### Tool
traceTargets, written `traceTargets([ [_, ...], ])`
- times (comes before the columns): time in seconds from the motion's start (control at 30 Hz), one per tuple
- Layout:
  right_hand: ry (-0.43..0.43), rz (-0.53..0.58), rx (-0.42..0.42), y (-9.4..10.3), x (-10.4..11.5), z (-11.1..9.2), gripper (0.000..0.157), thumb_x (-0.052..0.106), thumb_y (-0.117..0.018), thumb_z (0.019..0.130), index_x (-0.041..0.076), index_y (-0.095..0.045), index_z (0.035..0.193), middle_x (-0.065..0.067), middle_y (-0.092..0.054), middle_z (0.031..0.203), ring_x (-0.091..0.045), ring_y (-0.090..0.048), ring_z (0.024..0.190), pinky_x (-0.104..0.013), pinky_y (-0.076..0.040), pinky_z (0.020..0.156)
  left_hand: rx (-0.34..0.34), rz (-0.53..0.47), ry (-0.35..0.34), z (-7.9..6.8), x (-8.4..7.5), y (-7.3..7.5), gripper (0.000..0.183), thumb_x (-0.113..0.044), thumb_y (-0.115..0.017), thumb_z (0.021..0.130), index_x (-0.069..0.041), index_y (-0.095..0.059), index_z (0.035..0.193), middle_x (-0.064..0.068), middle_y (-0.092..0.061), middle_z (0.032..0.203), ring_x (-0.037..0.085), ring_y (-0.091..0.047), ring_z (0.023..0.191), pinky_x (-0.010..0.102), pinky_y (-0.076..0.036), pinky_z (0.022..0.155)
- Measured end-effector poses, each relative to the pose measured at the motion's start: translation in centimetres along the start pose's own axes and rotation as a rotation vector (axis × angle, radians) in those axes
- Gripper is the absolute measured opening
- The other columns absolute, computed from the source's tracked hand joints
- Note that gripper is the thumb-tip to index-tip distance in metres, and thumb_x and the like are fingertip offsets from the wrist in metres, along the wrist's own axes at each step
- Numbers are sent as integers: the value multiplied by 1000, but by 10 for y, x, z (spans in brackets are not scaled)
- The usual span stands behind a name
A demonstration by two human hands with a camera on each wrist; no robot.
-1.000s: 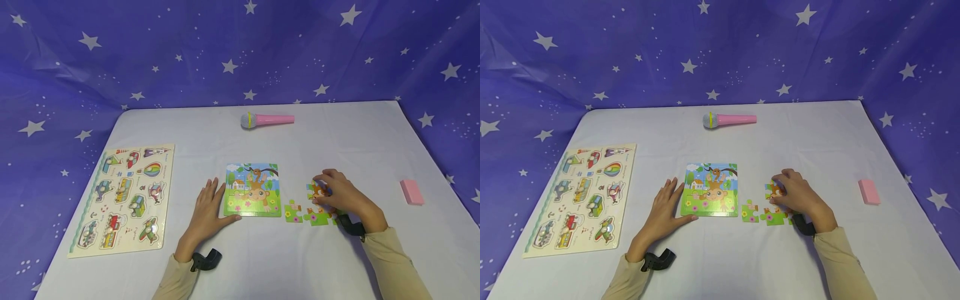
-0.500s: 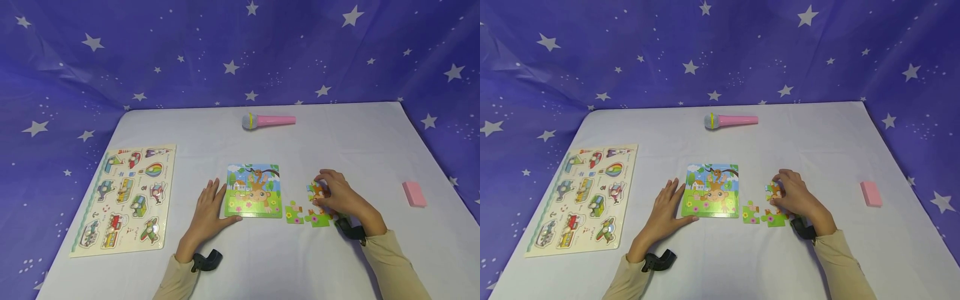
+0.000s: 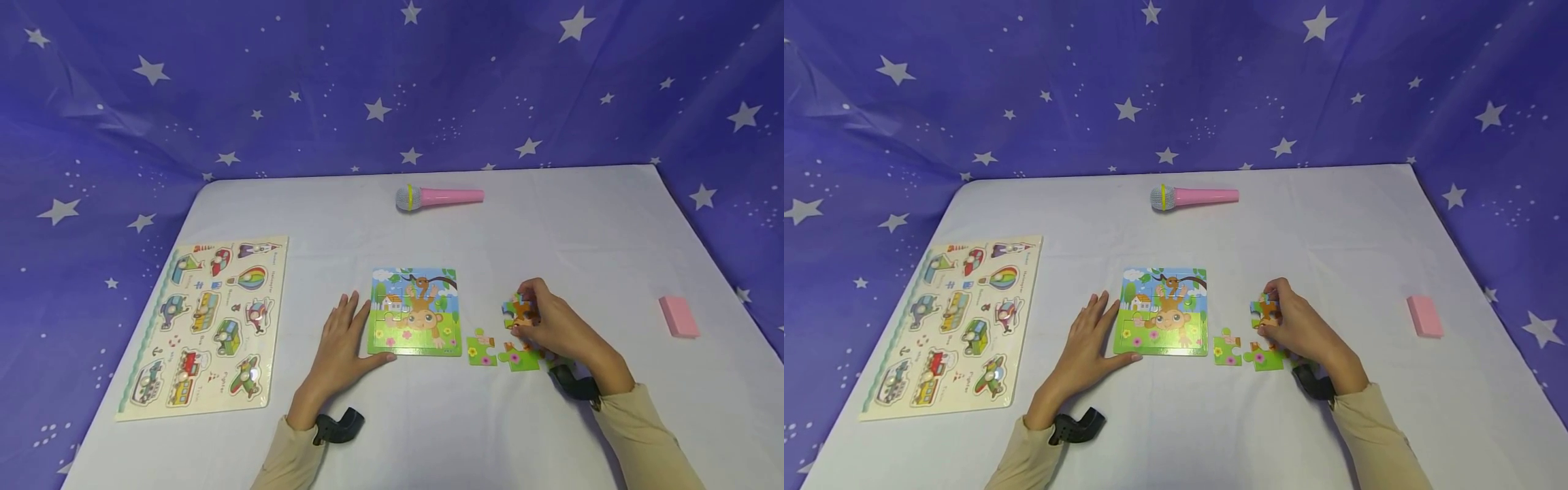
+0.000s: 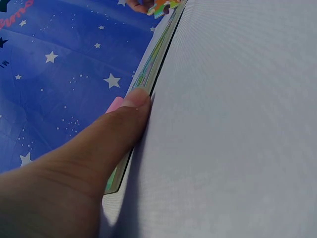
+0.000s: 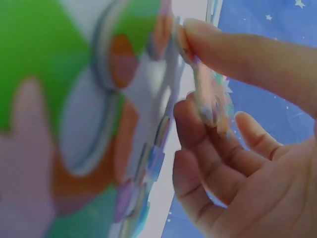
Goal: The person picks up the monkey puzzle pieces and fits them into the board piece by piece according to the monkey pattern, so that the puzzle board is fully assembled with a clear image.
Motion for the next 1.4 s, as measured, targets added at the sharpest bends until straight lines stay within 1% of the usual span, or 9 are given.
traceTargets([
  [0.13, 5, 17, 6, -1, -1, -2, 54, 10, -70, 77, 6, -34, 117, -14, -53, 100, -16, -52, 72, -24, -44, 56, 3, -1, 6, 0, 0, 0, 97, -56, -69, 68, -9, -28, 143, 11, -12, 153, 27, -3, 143, 45, -6, 115],
  [0.33, 75, 38, -11, -4, 0, -3, 40, 6, -70, 77, 11, -49, 111, -4, -55, 87, -7, -49, 68, -20, -42, 56, 5, -3, 11, 0, -1, 0, 98, -56, -69, 68, -8, -28, 143, 11, -12, 153, 26, -2, 143, 45, -6, 115],
  [0.57, 57, 74, 10, -8, 1, -4, 43, 8, -67, 80, 17, -53, 119, -1, -52, 79, -6, -42, 58, -20, -39, 49, 0, -1, 4, 0, -1, 1, 97, -56, -69, 68, -8, -28, 142, 12, -13, 153, 27, -3, 142, 45, -6, 115],
  [0.7, 77, 81, 13, -8, 4, -6, 43, 8, -66, 81, 18, -54, 121, -2, -58, 97, -7, -46, 67, -20, -42, 57, -4, -3, -2, 0, -1, 1, 97, -55, -69, 68, -8, -28, 142, 12, -13, 153, 28, -4, 142, 45, -6, 115],
  [0.9, 159, 124, 5, -11, 14, -7, 41, 9, -67, 81, 17, -56, 119, 0, -61, 99, -5, -49, 77, -21, -44, 66, 3, -3, 2, 0, -1, 2, 97, -55, -69, 68, -7, -29, 142, 13, -14, 153, 28, -4, 142, 45, -6, 115],
  [1.0, 159, 160, 17, -17, 18, -5, 40, 9, -68, 79, 17, -57, 117, 1, -62, 96, -5, -52, 73, -31, -39, 84, 5, -1, 1, 0, -1, 1, 97, -55, -69, 68, -7, -29, 142, 13, -14, 152, 28, -4, 142, 46, -6, 115],
  [1.17, 120, 188, 47, -29, 28, -1, 38, 12, -71, 77, 20, -60, 113, 3, -63, 105, -6, -56, 76, -32, -41, 87, 2, -7, -4, 0, -1, 1, 97, -55, -69, 68, -7, -29, 142, 13, -14, 152, 29, -4, 142, 46, -7, 115],
  [1.27, 109, 206, 54, -36, 35, 3, 35, 15, -73, 75, 22, -62, 108, 5, -63, 107, -7, -53, 78, -21, -46, 69, -1, -5, -3, 0, 0, 1, 97, -55, -69, 68, -7, -29, 142, 13, -14, 152, 28, -4, 142, 46, -7, 115],
  [1.4, 77, 261, 75, -45, 48, 10, 30, 16, -73, 76, 22, -63, 104, 2, -63, 89, -8, -48, 63, -19, -42, 54, -5, -6, -2, 0, -1, 1, 97, -55, -69, 68, -8, -29, 142, 13, -14, 152, 28, -5, 142, 46, -7, 115],
])
Point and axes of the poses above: each hand's wrist, its own z-axis towards the middle knuckle, its own y-axis out of the back of the hand, x = y × z, the point moved 3 cm from there along z, towards the middle knuckle
